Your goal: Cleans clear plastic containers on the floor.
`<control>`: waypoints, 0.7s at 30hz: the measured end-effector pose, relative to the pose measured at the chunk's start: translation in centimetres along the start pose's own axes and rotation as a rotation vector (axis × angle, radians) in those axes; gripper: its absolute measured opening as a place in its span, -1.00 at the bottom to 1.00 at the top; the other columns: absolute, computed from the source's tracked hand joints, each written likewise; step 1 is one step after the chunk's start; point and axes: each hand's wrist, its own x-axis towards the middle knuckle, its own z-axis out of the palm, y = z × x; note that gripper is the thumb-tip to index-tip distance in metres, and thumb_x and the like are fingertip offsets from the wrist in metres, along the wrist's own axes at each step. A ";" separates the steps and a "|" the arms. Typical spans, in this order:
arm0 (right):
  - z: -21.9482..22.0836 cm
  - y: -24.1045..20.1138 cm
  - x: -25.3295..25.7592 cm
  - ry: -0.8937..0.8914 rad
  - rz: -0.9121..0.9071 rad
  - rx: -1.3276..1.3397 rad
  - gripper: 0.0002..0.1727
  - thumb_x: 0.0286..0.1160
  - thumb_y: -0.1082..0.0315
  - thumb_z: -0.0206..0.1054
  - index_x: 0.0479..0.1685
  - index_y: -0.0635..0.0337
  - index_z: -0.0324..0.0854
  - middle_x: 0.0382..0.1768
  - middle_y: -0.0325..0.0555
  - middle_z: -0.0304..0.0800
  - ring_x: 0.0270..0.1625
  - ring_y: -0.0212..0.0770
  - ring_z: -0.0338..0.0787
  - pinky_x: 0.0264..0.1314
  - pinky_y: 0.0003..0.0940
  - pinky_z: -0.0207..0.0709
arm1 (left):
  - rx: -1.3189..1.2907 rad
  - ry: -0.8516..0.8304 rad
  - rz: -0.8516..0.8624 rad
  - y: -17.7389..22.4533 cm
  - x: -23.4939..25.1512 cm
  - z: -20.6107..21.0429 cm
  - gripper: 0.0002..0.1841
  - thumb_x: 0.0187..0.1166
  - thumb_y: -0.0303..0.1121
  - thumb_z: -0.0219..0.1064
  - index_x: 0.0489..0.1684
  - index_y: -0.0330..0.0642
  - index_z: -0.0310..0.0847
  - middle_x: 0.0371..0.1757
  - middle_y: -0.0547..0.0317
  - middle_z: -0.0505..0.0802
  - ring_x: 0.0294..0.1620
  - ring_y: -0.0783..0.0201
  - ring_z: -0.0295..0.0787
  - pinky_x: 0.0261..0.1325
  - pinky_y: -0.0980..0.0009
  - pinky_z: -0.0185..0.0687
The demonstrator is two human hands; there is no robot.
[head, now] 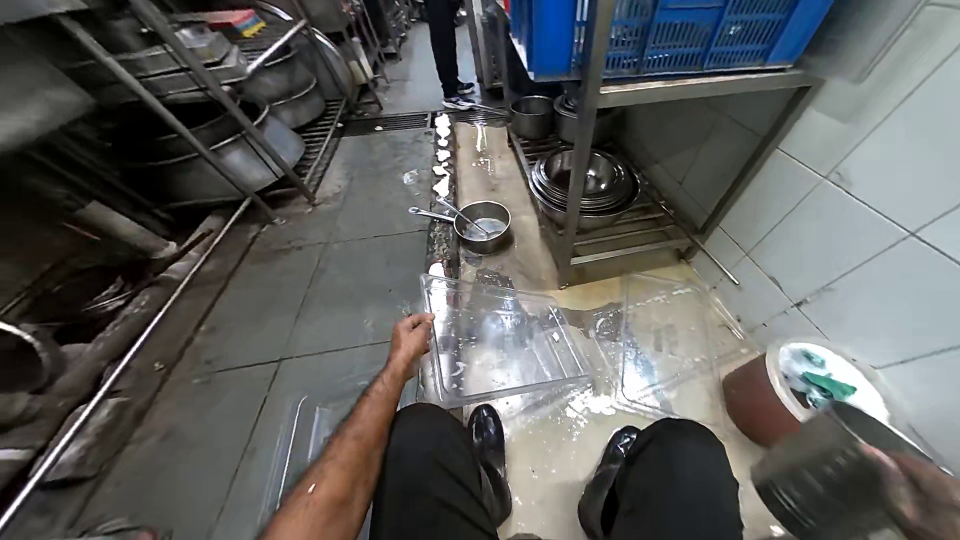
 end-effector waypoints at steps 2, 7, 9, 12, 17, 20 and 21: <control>3.1 -1.1 3.3 0.017 -0.124 0.008 -0.36 0.77 -0.07 0.04 -0.34 0.33 0.78 -0.46 0.30 0.83 -0.37 0.37 0.88 -0.40 0.38 0.60 | -0.063 0.027 -0.110 -0.7 0.7 0.3 -0.53 0.71 -0.35 0.34 0.58 -0.17 0.43 0.16 -0.24 0.76 -0.07 -0.03 0.75 -0.07 0.00 0.69; 8.9 -8.3 11.8 0.153 -0.424 0.033 -0.27 0.69 -0.21 -0.08 -0.60 0.18 0.71 -0.67 0.07 0.72 -0.58 0.19 0.81 -0.65 0.19 0.54 | 0.095 -0.030 -0.226 -1.1 2.4 1.6 -0.33 0.57 -0.47 0.42 0.72 -0.19 0.29 0.23 -0.31 0.72 -0.02 -0.07 0.72 -0.03 0.00 0.68; 10.3 -12.1 14.7 0.083 -0.558 0.091 -0.35 0.66 -0.16 0.05 -0.59 0.16 0.72 -0.65 0.02 0.74 -0.56 0.14 0.83 -0.63 0.15 0.59 | 0.180 -0.043 -0.231 -0.7 3.4 2.1 -0.37 0.56 -0.47 0.41 0.68 -0.21 0.36 0.13 -0.27 0.73 -0.15 0.01 0.68 -0.13 0.08 0.65; 11.4 -18.7 18.1 -0.159 -0.714 0.099 -0.42 0.68 -0.14 0.12 -0.51 0.12 0.74 -0.57 0.00 0.79 -0.45 0.10 0.88 -0.51 0.13 0.66 | 0.249 -0.044 -0.234 0.0 4.9 2.6 -0.38 0.51 -0.49 0.42 0.64 -0.19 0.41 0.15 -0.29 0.73 -0.15 -0.04 0.67 -0.13 0.03 0.63; 12.3 -32.2 22.0 -0.793 -0.845 0.017 -0.39 0.84 -0.15 -0.08 0.09 0.16 0.72 -0.08 0.20 0.86 0.09 0.29 0.83 0.17 0.36 0.56 | 0.296 -0.017 -0.200 -1.1 7.9 3.2 -0.43 0.41 -0.47 0.47 0.50 -0.22 0.56 0.22 -0.34 0.77 0.11 -0.22 0.76 0.12 -0.20 0.66; 14.1 -39.8 22.7 -0.859 -1.005 0.030 -0.43 0.85 -0.11 -0.07 0.05 0.14 0.72 -0.10 0.18 0.85 0.07 0.27 0.83 0.08 0.35 0.56 | 0.309 -0.003 -0.227 -2.7 9.2 3.6 -0.47 0.41 -0.41 0.52 0.42 -0.24 0.61 0.23 -0.33 0.79 0.23 -0.24 0.76 0.25 -0.25 0.65; 14.9 -42.1 22.9 -0.866 -1.043 0.035 -0.43 0.85 -0.11 -0.08 0.05 0.14 0.72 -0.10 0.17 0.84 0.07 0.26 0.83 0.06 0.35 0.57 | 0.337 -0.007 -0.234 -3.2 9.5 3.8 -0.48 0.42 -0.37 0.52 0.40 -0.25 0.62 0.23 -0.33 0.79 0.22 -0.24 0.77 0.25 -0.24 0.65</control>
